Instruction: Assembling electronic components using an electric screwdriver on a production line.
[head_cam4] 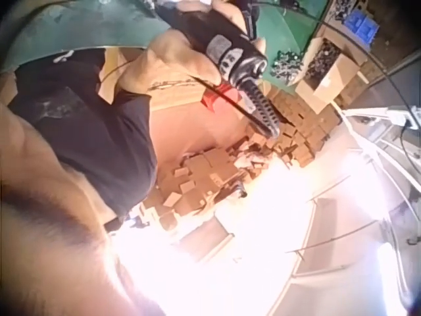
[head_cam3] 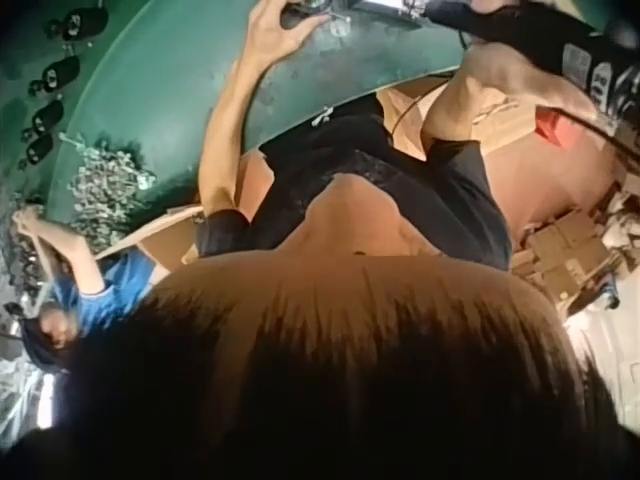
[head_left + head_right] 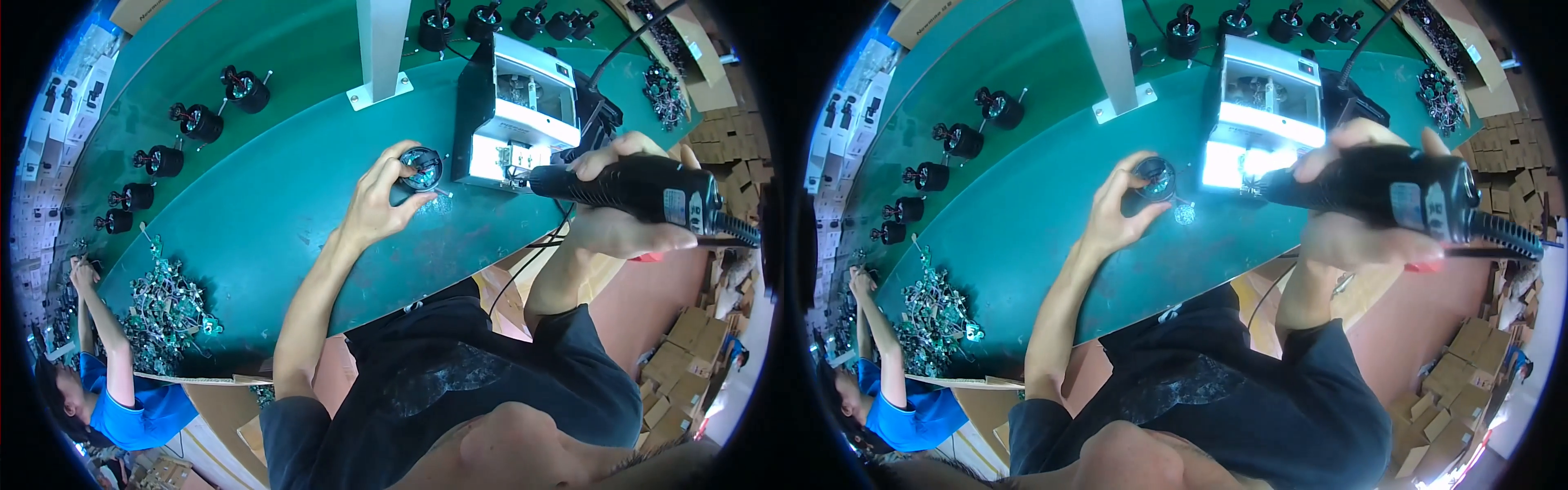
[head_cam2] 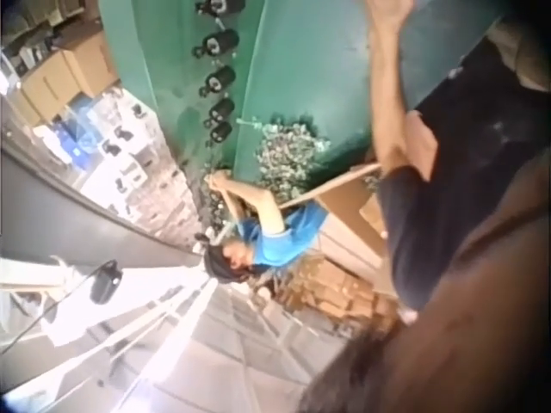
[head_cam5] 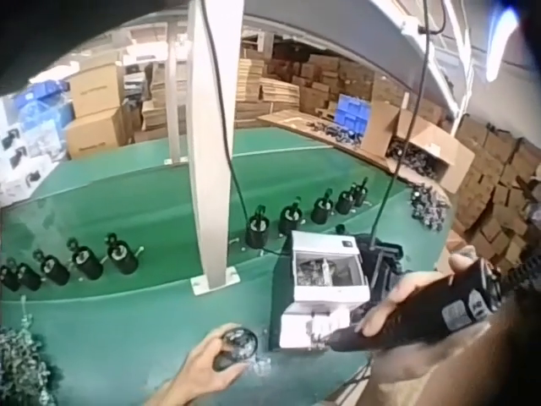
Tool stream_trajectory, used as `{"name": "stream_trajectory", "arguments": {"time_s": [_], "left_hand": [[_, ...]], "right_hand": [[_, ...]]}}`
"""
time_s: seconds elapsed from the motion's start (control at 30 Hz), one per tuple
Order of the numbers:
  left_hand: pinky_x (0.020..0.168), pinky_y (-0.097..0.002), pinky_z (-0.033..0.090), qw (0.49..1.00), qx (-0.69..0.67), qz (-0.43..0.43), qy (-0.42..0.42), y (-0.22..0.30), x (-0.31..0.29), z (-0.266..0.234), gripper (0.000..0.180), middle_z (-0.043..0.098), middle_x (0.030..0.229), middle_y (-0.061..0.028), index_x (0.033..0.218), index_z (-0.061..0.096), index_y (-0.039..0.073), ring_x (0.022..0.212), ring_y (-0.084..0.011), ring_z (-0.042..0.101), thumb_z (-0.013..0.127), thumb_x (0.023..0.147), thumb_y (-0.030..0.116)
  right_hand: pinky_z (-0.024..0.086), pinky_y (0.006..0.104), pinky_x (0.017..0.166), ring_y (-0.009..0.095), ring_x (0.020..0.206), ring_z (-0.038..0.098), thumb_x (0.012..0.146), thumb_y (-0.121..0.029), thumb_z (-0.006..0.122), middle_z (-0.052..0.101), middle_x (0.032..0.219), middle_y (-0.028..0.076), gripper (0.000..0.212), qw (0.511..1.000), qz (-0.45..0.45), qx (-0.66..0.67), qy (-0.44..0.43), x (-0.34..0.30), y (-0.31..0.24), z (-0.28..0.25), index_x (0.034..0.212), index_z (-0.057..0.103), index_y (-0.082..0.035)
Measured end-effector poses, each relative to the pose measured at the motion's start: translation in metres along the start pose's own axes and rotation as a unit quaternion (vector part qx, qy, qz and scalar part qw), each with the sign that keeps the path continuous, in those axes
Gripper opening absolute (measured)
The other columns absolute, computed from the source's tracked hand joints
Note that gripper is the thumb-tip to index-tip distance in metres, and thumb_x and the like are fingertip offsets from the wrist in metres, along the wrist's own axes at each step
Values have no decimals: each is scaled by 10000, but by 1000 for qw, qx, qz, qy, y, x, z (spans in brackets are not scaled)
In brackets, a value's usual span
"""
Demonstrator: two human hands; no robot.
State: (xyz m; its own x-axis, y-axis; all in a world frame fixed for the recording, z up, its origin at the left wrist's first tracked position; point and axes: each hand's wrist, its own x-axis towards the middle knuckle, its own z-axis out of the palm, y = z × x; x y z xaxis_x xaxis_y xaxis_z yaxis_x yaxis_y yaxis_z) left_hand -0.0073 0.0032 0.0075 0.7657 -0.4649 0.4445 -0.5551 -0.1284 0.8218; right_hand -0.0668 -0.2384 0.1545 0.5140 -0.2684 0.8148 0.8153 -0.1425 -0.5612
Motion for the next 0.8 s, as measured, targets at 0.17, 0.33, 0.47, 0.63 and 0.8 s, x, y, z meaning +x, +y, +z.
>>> {"name": "stream_trajectory", "arguments": {"time_s": [0.17,0.33,0.47,0.63,0.8], "left_hand": [[808,-358,524,1000,-4,-20,-9,2,4,5,374,613,1287,-134,941,581,14,951,-286,656,861,726,135],[810,-370,523,1000,10,0,8,-4,1,6,376,614,1276,-124,940,569,20,952,-297,656,854,737,156],[814,-358,525,1000,1,3,13,-5,1,6,354,612,1296,-121,942,580,14,963,-287,660,846,737,128],[819,-348,527,1000,2,16,18,-6,1,5,347,612,1317,-119,961,599,8,975,-275,663,839,725,93],[832,-360,527,999,10,35,26,-11,-1,5,394,611,1315,-118,1016,611,11,987,-283,660,839,702,83]], "right_hand": [[581,344,417,242,546,665,951,-732,360,661,989,230,788,998,25,58,-6,-6,-17,8,1417,360,-97],[564,336,393,232,520,648,951,-747,317,653,950,215,791,995,-15,101,11,-15,-1,49,1420,357,-112],[552,329,378,228,511,641,948,-758,291,646,924,202,796,994,-14,107,26,-17,10,72,1425,347,-123],[515,302,352,195,493,614,940,-774,272,631,892,161,809,996,9,74,39,-19,18,89,1425,360,-133],[487,285,341,162,478,586,926,-790,291,617,864,128,822,996,19,84,-3,-19,30,95,1422,380,-140]]}}
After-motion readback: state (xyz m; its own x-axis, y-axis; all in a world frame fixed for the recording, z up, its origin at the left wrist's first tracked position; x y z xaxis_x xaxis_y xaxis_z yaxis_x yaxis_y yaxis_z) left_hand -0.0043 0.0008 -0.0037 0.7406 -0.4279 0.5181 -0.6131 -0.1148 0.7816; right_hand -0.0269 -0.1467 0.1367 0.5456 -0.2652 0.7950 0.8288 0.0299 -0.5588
